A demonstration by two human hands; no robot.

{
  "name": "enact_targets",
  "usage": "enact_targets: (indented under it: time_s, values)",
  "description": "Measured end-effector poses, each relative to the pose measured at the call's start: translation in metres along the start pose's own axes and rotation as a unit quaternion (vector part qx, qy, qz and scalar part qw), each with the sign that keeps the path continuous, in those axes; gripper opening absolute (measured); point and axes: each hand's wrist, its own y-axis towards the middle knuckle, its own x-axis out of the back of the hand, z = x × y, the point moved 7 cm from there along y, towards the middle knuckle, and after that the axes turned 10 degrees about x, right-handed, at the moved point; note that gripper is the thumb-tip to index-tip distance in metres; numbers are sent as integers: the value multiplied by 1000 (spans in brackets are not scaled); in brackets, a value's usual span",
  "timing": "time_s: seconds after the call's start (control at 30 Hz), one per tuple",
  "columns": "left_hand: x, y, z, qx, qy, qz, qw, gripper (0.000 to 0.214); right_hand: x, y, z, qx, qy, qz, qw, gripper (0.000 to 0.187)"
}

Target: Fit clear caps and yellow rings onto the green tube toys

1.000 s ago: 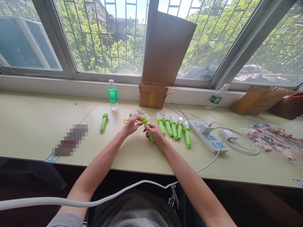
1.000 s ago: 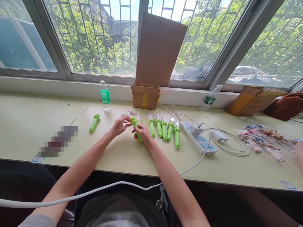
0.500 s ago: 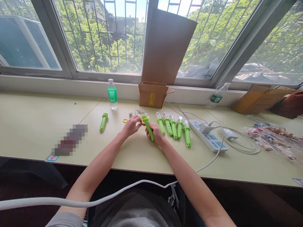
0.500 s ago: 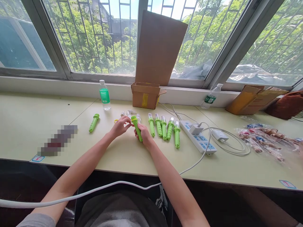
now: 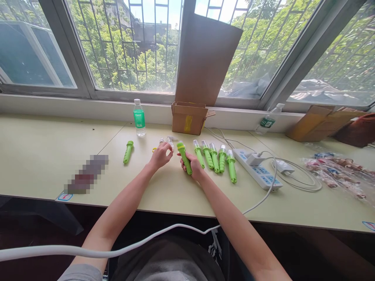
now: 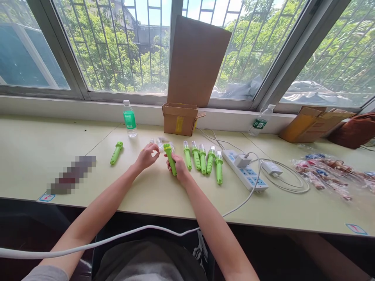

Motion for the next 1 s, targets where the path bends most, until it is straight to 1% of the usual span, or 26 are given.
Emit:
enact_targets:
  time_s: [0.1, 0.17, 0.23, 0.33, 0.43, 0.53, 0.8, 1.0]
  values:
    - [5, 2, 7, 33, 17, -33, 999, 7, 1, 1, 0, -3, 20, -4, 1000, 42]
    - [5, 2, 13, 57, 28, -42, 997, 9, 2, 1, 0, -7, 33, -9, 999, 41]
    - [3, 2, 19, 74, 38, -37, 996, 12, 2, 1, 1, -12, 40, -13, 999, 40]
    - [-4, 1, 25, 84, 54, -15, 995, 21, 3, 0, 1, -16, 42, -17, 999, 39]
    - [-11, 0, 28, 91, 89, 4, 992, 30, 3, -1, 1, -16, 45, -16, 999, 39]
    - [-14, 0, 32, 106, 122, 16, 987, 35, 3, -1, 0, -17, 47, -13, 999, 40]
    - [-14, 3, 46, 146, 157, 17, 977, 36, 2, -1, 1, -13, 50, -15, 999, 38]
    - [-17, 19, 55, 182, 179, 26, 967, 36, 0, -2, 3, 0, 50, -8, 999, 36]
